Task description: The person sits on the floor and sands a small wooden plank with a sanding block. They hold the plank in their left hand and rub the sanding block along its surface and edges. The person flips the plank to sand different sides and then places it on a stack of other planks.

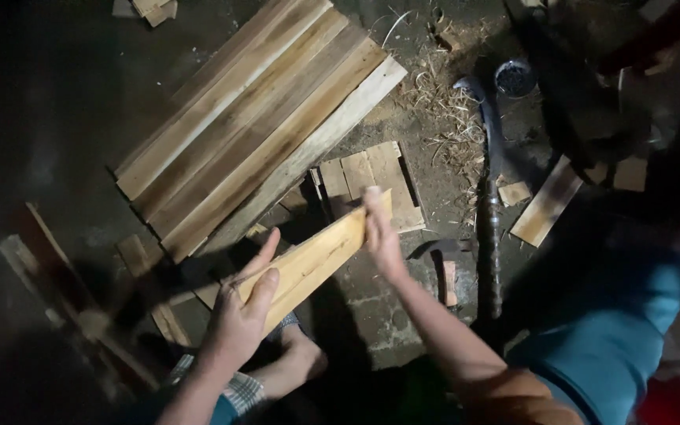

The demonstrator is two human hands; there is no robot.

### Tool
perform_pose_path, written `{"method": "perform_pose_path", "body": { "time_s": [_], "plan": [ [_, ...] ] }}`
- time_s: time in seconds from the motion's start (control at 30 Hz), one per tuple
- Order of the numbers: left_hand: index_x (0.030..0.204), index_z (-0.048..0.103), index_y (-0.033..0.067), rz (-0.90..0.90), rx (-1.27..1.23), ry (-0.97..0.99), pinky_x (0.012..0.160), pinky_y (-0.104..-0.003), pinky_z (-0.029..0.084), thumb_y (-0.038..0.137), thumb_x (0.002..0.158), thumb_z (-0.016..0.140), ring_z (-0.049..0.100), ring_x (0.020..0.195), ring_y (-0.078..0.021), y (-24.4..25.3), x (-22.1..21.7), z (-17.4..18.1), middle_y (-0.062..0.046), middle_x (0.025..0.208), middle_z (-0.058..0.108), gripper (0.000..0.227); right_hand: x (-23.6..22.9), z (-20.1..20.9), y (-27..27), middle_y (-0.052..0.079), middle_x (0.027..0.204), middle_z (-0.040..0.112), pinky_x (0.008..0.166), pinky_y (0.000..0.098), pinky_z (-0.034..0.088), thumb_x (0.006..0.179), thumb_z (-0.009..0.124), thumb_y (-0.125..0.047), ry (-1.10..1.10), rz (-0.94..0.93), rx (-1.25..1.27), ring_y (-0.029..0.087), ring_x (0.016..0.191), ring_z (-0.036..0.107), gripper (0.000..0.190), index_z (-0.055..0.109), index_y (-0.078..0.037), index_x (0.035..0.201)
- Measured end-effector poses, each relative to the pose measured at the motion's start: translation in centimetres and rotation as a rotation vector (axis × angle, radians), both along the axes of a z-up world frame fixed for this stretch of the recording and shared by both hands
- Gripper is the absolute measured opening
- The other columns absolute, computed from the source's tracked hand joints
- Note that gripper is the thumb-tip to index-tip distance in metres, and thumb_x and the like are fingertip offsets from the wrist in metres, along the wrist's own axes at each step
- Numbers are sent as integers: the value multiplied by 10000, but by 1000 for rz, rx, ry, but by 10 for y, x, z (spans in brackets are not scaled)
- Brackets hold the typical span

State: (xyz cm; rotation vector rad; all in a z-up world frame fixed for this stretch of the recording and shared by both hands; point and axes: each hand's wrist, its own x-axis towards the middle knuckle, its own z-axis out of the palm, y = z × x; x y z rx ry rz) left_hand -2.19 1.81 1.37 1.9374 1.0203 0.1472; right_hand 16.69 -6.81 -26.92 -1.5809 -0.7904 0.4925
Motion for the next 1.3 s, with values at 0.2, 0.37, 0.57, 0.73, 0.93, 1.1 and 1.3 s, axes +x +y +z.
{"method": "perform_pose_path", "body": {
  "time_s": [0.2, 0.37, 0.57, 0.73, 0.93, 1.1, 1.3],
  "plan": [
    [1507, 449, 19, 34, -93, -60, 1015, -287, 462, 164, 959, 401, 624, 1296, -213, 7, -4, -12, -129, 1564, 522, 569, -26, 49, 10, 147, 1611, 367, 1257, 422, 312, 1033, 393, -46, 2, 33, 66, 320, 1486, 381, 508, 358, -107, 1537],
    [1517, 456, 44, 132, -159, -27, 906, -276, 458, 190, 932, 406, 620, 1097, -172, 19, -1, -13, -109, 1487, 604, 604, 6, 41, 22, 182, 1589, 386, 1249, 416, 284, 1051, 340, -173, 106, 43, 92, 318, 1487, 377, 465, 416, -1, 1477],
    [1474, 478, -10, 78, -112, -122, 1188, -350, 317, 191, 953, 413, 481, 1445, -229, 17, -3, -17, -150, 1562, 511, 562, 12, 21, 21, 195, 1538, 444, 1199, 412, 333, 1026, 408, -125, -16, -132, -269, 359, 1415, 432, 444, 427, -68, 1467],
    [1451, 506, -29, 133, -150, -194, 1180, -351, 335, 162, 925, 416, 500, 1424, -240, 22, 0, -18, -173, 1535, 540, 566, 3, 39, 16, 148, 1576, 421, 1262, 380, 339, 992, 491, 54, -181, 35, 82, 300, 1448, 446, 476, 470, -97, 1443],
    [1496, 475, 11, 189, -233, -126, 1081, -308, 427, 161, 918, 414, 593, 1306, -209, 19, 4, -11, -157, 1514, 579, 600, 39, -6, 11, 86, 1069, 575, 874, 369, 500, 957, 537, -11, -127, -11, -259, 216, 902, 575, 227, 532, -45, 1181],
    [1517, 438, 27, 158, -221, -83, 1089, -317, 425, 233, 917, 400, 558, 1367, -219, 22, 3, -11, -147, 1582, 500, 636, 37, 0, 21, 120, 1631, 319, 1211, 329, 352, 1047, 377, -58, 223, 98, -220, 302, 1428, 420, 474, 468, -286, 1452],
    [1491, 482, 30, 213, -193, -69, 1190, -349, 308, 247, 910, 394, 460, 1472, -231, 18, 12, -1, -113, 1588, 499, 626, 36, 14, 19, 197, 1344, 624, 919, 361, 637, 1036, 424, -99, 47, 82, -460, 331, 1018, 719, 425, 497, -200, 1443]
  ]
}}
